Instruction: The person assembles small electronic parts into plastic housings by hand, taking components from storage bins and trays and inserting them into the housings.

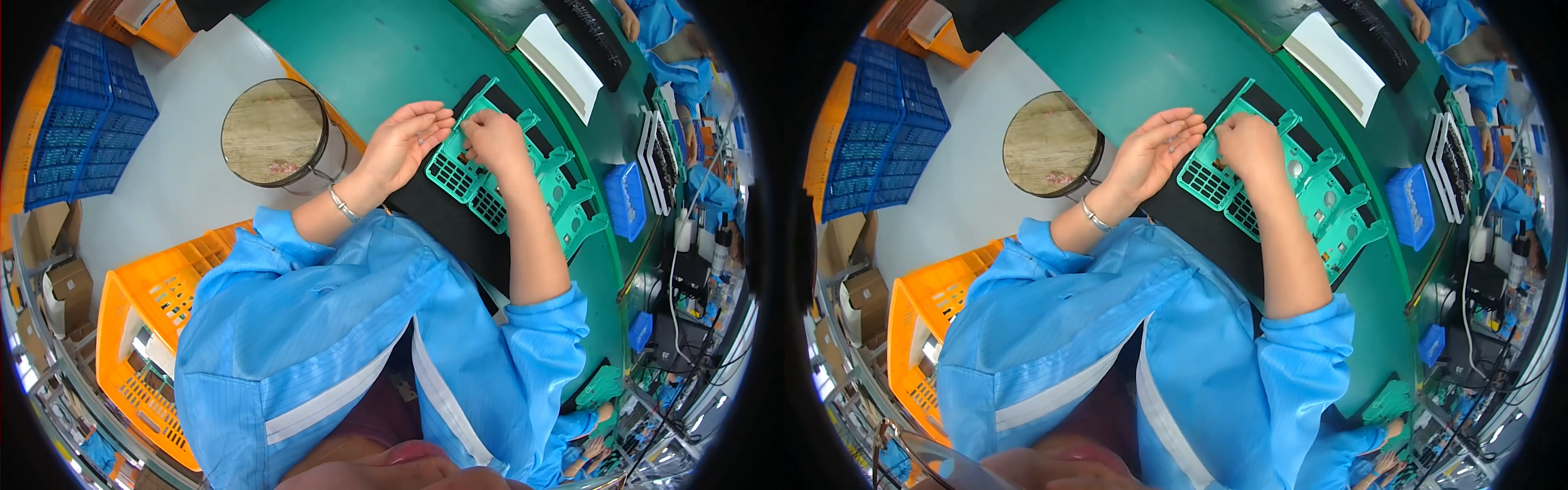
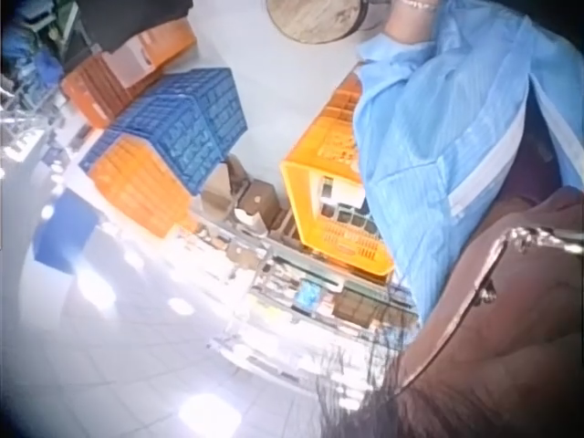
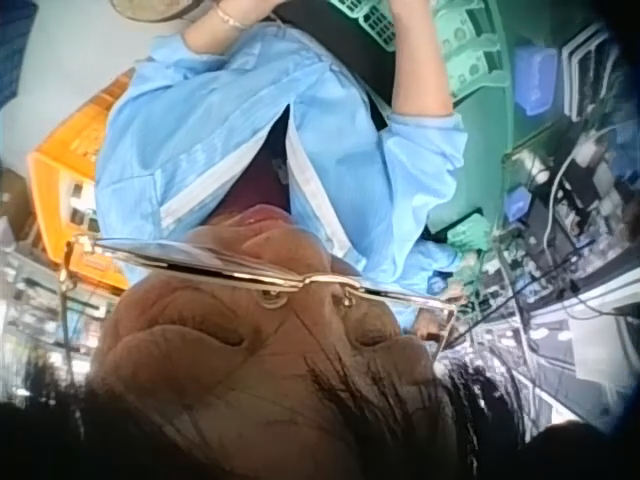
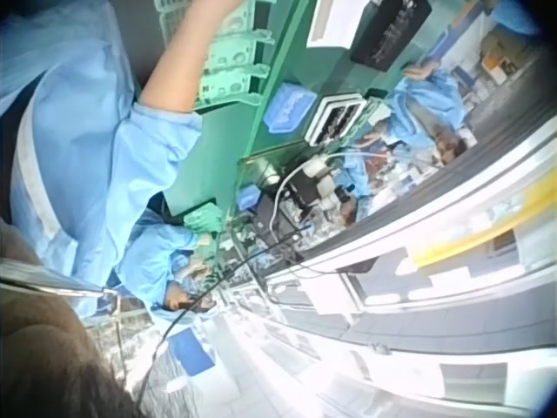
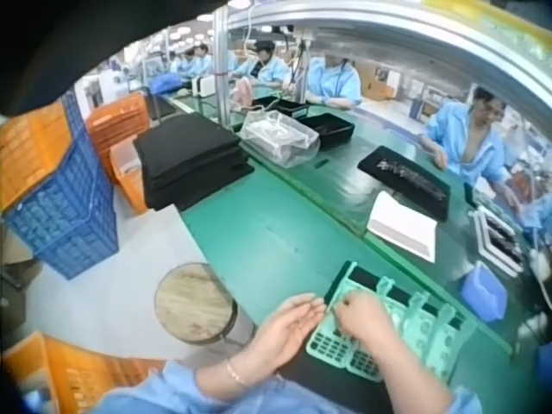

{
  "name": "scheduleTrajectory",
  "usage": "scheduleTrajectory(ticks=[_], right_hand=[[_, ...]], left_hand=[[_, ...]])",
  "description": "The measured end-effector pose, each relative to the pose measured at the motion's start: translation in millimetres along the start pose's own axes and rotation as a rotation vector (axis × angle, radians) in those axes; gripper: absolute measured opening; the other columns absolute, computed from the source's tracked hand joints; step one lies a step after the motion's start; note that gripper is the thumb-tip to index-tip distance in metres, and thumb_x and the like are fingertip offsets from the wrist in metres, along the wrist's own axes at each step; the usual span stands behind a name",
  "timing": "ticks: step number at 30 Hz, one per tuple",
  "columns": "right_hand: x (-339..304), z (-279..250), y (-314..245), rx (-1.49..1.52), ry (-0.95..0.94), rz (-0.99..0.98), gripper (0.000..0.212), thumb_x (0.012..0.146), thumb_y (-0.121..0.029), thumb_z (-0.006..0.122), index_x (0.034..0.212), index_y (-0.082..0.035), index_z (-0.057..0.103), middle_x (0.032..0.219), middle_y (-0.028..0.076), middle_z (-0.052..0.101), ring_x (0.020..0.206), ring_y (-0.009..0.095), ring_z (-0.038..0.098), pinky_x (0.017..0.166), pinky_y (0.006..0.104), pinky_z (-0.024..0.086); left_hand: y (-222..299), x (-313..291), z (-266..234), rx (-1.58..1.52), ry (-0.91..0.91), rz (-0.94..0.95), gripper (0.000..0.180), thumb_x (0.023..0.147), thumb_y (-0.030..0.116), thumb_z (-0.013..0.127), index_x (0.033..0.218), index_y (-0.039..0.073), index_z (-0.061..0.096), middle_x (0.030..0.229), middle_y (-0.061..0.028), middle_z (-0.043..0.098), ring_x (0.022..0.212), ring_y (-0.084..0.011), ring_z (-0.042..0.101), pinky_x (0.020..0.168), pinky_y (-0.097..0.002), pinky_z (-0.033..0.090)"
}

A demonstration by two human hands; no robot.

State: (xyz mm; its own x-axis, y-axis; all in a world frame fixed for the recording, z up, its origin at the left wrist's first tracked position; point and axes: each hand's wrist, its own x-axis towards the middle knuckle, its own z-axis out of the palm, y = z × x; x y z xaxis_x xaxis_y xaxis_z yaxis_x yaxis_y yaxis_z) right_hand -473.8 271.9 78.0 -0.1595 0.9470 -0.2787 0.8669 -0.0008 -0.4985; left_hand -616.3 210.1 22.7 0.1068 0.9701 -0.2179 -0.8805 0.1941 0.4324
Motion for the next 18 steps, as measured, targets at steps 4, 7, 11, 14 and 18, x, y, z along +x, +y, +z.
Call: scheduleTrajectory(ticks=[4,7,11,14,18], right_hand=[[-2,-13,-4,0.085,-0.149,0.145,0.020,0.079,-0.022,0.055,0.078,-0.004,0.065,0.071,0.012,0.066,0.074,0.028,0.065,0.069,0.0376,0.050],[1,-2,22,0.024,-0.002,-0.018,0.021,0.078,-0.023,0.055,0.080,-0.004,0.065,0.071,0.012,0.066,0.074,0.027,0.065,0.070,0.0373,0.050],[-12,-12,19,0.144,-0.028,0.013,0.020,0.075,-0.020,0.057,0.075,-0.002,0.066,0.070,0.012,0.067,0.070,0.026,0.066,0.067,0.0356,0.051],[-12,-24,19,0.232,-0.173,0.102,0.020,0.074,-0.017,0.057,0.070,0.000,0.065,0.067,0.011,0.066,0.061,0.022,0.066,0.060,0.0325,0.053],[-1,-26,16,0.272,-0.276,0.132,0.020,0.074,-0.016,0.056,0.069,0.001,0.066,0.066,0.011,0.066,0.055,0.018,0.065,0.055,0.0297,0.053]], left_hand=[[-5,-3,4,0.013,0.000,0.023,0.028,0.091,0.005,0.049,0.117,-0.005,0.047,0.115,-0.0180,0.054,0.110,-0.0251,0.053,0.097,-0.0335,0.044],[-11,-5,11,0.035,-0.006,0.022,0.028,0.091,0.005,0.048,0.117,-0.005,0.047,0.116,-0.0178,0.054,0.110,-0.0250,0.053,0.097,-0.0333,0.044],[-13,-10,15,0.052,-0.014,0.022,0.024,0.091,0.005,0.049,0.114,-0.002,0.049,0.113,-0.0148,0.055,0.108,-0.0225,0.053,0.096,-0.0332,0.044],[-20,-12,18,0.049,-0.021,0.023,0.023,0.091,0.005,0.049,0.113,-0.001,0.049,0.114,-0.0142,0.055,0.107,-0.0221,0.053,0.096,-0.0330,0.043],[-20,-12,15,0.074,-0.009,0.024,0.023,0.091,0.005,0.049,0.113,-0.001,0.050,0.114,-0.0140,0.055,0.107,-0.0219,0.053,0.096,-0.0329,0.043]])
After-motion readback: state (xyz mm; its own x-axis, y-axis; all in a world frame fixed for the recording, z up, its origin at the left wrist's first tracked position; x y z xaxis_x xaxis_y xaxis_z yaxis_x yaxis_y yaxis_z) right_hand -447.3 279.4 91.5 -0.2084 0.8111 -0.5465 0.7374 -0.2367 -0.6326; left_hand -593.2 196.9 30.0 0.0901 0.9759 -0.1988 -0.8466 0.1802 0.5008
